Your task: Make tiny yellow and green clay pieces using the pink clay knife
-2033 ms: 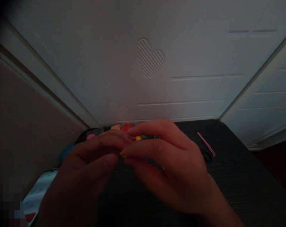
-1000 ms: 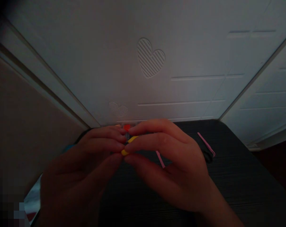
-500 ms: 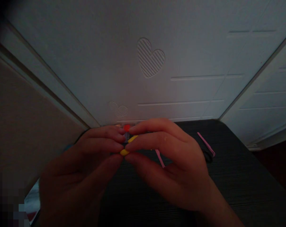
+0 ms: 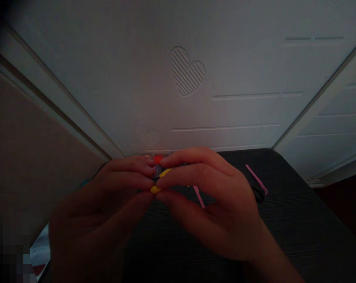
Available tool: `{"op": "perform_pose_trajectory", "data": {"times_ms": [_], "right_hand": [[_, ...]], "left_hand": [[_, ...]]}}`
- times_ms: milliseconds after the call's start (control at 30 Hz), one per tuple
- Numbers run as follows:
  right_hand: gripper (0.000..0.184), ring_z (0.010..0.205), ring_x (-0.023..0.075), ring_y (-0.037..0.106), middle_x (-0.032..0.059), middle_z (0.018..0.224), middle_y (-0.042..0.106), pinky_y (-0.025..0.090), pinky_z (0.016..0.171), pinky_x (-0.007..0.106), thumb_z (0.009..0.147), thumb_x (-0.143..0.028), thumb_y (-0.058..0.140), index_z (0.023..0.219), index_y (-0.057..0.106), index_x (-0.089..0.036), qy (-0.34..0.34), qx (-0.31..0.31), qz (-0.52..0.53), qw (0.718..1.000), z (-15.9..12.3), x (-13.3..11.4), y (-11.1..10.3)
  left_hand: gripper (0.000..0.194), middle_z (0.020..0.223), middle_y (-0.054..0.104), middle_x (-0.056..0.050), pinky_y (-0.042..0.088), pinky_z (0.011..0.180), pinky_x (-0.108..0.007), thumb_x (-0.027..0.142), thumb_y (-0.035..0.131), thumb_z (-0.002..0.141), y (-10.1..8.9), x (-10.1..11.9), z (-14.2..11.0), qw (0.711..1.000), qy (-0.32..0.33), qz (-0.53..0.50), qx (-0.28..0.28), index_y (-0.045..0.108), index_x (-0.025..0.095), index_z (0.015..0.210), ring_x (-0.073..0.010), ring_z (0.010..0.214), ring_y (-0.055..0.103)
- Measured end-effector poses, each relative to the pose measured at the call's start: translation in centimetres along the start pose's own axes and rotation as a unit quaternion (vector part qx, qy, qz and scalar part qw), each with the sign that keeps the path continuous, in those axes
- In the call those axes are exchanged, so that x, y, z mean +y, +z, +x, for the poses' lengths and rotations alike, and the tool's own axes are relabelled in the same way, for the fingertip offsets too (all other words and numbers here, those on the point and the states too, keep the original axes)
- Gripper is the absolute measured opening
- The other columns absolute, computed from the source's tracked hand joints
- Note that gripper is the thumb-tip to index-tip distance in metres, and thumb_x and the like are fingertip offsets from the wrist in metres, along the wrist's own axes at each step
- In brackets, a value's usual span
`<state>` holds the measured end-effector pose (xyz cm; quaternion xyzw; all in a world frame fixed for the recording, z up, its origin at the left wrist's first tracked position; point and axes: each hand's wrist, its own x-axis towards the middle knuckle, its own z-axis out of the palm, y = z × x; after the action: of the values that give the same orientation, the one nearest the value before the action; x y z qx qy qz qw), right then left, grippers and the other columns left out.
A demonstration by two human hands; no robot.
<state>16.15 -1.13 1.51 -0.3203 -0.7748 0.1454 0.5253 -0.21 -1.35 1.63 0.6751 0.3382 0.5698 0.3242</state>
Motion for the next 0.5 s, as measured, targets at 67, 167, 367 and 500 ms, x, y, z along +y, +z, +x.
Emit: {"op": "perform_pose_trajectory", "data": {"times_ms": [67, 167, 367, 500], "right_hand": [[0.025, 0.09, 0.0173, 0.056, 0.0009, 0.099, 0.058, 0.052, 0.071, 0.028, 0.069, -0.011, 0.062, 0.089, 0.059, -0.025, 0.001, -0.005, -0.004, 1.0, 0.04, -0.01, -0.01], [0.025, 0.089, 0.0177, 0.056, 0.001, 0.099, 0.058, 0.052, 0.069, 0.029, 0.069, -0.011, 0.062, 0.089, 0.059, -0.026, 0.005, -0.006, -0.009, 1.0, 0.11, -0.07, -0.03], [0.025, 0.091, 0.0183, 0.056, 0.0009, 0.099, 0.059, 0.051, 0.071, 0.03, 0.068, -0.014, 0.063, 0.09, 0.06, -0.026, 0.011, 0.001, -0.005, 1.0, 0.15, -0.08, -0.31], [0.025, 0.091, 0.0186, 0.056, 0.001, 0.098, 0.059, 0.051, 0.072, 0.031, 0.068, -0.013, 0.063, 0.09, 0.06, -0.025, 0.021, 0.02, -0.008, 1.0, 0.04, 0.05, -0.57]], "left_hand": [[0.024, 0.087, 0.061, -0.001, 0.046, 0.083, -0.032, 0.004, 0.064, 0.062, 0.01, -0.01, -0.01, 1.0, 0.004, 0.006, 0.001, 0.067, 0.024, 0.075, -0.0194, 0.092, 0.056], [0.023, 0.087, 0.061, -0.001, 0.047, 0.082, -0.032, 0.005, 0.064, 0.063, 0.01, -0.03, 0.06, 1.0, 0.011, 0.016, -0.003, 0.067, 0.024, 0.075, -0.0191, 0.091, 0.056], [0.02, 0.087, 0.061, 0.0, 0.047, 0.079, -0.032, 0.009, 0.064, 0.065, -0.06, -0.33, 0.03, 0.998, 0.04, 0.052, 0.011, 0.066, 0.024, 0.076, -0.0174, 0.088, 0.057], [0.024, 0.089, 0.06, 0.001, 0.045, 0.08, -0.032, 0.008, 0.064, 0.065, -0.3, -0.67, -0.43, 0.987, 0.102, 0.111, 0.049, 0.064, 0.025, 0.082, -0.0164, 0.087, 0.056]]}}
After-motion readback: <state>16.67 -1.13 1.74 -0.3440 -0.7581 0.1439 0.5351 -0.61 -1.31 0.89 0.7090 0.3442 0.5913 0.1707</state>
